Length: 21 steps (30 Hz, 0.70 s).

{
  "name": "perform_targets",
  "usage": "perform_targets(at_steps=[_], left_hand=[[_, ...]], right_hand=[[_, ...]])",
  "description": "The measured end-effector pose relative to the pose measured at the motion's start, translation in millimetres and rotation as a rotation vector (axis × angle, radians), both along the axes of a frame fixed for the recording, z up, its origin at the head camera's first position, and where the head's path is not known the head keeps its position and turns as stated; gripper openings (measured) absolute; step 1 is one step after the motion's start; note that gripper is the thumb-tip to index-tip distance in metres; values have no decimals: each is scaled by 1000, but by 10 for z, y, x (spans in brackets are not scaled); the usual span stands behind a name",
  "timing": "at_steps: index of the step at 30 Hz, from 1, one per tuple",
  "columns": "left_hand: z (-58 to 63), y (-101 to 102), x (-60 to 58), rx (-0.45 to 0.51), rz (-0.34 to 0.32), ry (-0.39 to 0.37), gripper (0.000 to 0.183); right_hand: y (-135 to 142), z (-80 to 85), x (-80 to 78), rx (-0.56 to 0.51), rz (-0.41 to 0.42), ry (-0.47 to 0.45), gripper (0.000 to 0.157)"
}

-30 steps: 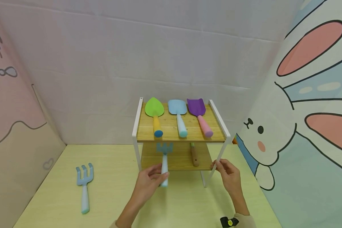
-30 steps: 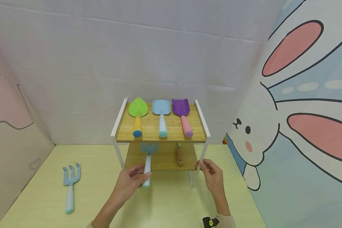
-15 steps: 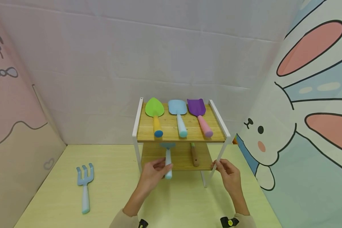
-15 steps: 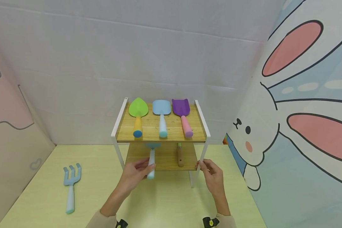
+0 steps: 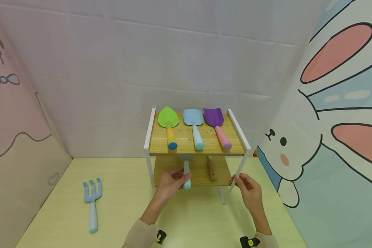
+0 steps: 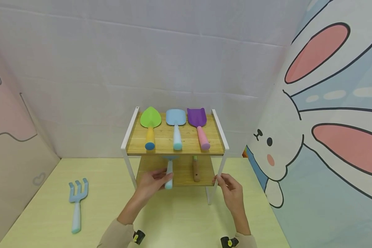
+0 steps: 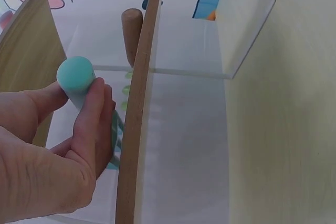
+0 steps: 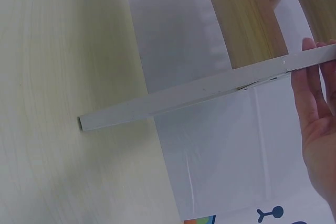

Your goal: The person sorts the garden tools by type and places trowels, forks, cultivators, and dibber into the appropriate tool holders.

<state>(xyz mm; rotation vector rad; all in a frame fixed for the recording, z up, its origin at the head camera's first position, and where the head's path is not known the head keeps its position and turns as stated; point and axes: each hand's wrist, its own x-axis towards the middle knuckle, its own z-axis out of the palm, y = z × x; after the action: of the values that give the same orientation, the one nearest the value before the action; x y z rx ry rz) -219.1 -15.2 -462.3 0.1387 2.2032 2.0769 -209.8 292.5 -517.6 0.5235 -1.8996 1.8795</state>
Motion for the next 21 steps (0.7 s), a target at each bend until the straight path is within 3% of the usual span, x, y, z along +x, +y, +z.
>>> perform_targets(at_steps=[21], left_hand=[[-35,138,-161,21,0,-4,50]], right_hand=[[-19,13,20,-8,-9,-9,12]])
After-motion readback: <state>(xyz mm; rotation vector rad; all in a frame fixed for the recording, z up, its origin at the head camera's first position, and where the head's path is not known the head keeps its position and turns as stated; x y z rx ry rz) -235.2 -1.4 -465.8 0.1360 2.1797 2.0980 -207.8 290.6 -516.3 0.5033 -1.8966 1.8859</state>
